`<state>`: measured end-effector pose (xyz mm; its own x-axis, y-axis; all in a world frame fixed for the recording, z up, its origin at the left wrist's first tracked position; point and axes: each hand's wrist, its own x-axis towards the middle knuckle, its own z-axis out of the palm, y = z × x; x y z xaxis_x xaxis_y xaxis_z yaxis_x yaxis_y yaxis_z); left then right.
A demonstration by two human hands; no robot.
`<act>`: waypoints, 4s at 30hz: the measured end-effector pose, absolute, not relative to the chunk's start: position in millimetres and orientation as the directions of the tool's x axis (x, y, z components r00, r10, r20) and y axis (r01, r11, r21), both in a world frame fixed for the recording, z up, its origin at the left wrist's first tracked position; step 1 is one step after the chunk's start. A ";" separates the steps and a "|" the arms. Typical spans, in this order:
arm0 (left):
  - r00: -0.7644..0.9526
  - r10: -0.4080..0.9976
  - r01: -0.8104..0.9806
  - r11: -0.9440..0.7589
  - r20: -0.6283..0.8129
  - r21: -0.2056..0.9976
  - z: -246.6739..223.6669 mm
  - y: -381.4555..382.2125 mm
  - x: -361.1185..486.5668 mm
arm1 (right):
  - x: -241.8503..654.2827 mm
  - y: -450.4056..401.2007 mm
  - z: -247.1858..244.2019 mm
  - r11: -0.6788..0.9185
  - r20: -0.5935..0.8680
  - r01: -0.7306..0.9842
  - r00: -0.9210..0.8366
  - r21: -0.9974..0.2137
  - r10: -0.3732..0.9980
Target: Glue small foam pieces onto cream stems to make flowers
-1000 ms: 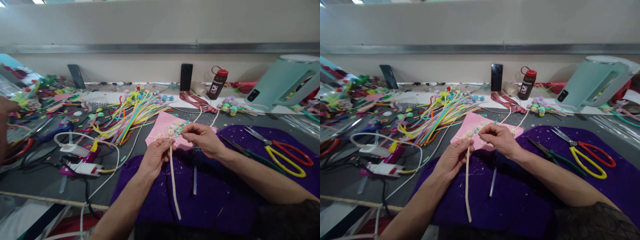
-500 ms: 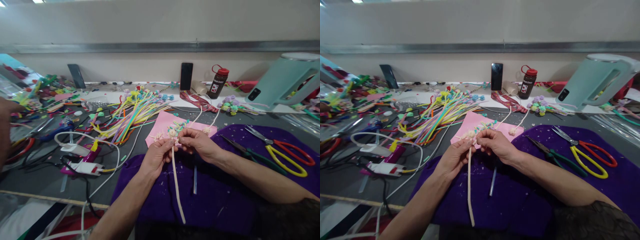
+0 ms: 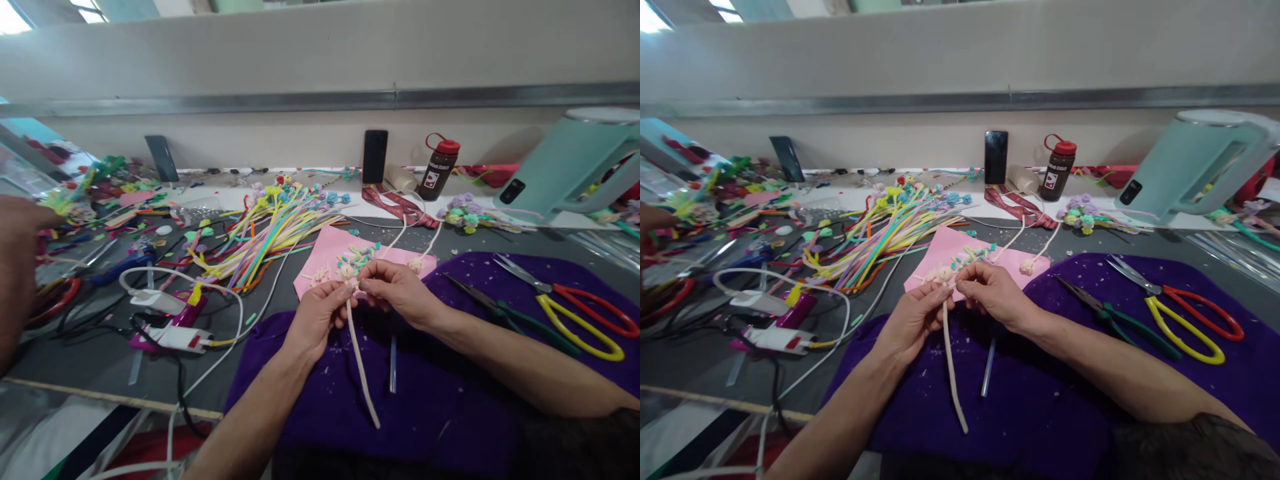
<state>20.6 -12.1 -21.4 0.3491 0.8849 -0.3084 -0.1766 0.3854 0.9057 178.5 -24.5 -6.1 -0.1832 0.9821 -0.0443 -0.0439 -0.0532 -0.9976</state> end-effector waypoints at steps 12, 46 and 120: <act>0.350 0.890 -0.174 0.368 -0.292 0.913 -19.1 -12.0 20.1 | 182.5 -24.9 -7.3 -0.012 -0.014 0.012 -0.236 -1.000 0.972; 0.265 0.954 -0.286 0.218 -0.142 0.933 -19.5 -0.6 2.2 | 167.5 -16.0 88.8 0.351 -0.117 0.404 -0.779 -0.845 0.616; 0.329 0.924 -0.097 0.238 -0.194 0.966 -23.9 -9.7 18.4 | 221.8 -94.6 -29.8 0.248 0.125 0.456 -0.284 -0.855 0.951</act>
<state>18.4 -9.7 -23.9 0.3294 0.9240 -0.1943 -0.0973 0.2379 0.9664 221.8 -94.6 -29.8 -0.2841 0.9506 0.1248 0.4560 0.2484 -0.8546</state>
